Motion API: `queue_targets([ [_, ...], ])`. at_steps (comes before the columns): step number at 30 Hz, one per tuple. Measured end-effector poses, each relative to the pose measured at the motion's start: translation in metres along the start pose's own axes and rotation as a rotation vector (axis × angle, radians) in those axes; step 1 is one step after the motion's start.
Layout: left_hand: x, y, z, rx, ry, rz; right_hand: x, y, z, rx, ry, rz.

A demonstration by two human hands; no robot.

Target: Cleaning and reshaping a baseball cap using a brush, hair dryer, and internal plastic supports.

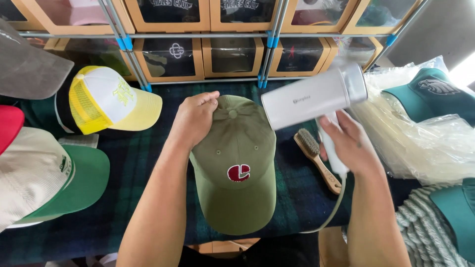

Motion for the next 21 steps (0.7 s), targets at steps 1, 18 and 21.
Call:
queue_targets([
  [1,-0.002,0.002,0.002,-0.006,0.000,-0.002,0.004,-0.011,-0.009,0.005,0.000,-0.002],
  [18,-0.010,-0.006,0.009,0.227,-0.724,0.304,-0.061,0.016,0.136,-0.069,-1.020,0.316],
  [21,-0.008,-0.005,0.016,0.217,-0.764,0.269,-0.074,0.025,0.156,-0.038,-1.125,0.347],
])
Point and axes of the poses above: each hand's wrist, its own y-axis towards the middle knuckle, its own x-axis out of the back of the hand, z = x × y, the point moved 9 cm from there along y, towards the middle knuckle, and after that the axes turned 3 degrees about -x, right-handed, at the moved point
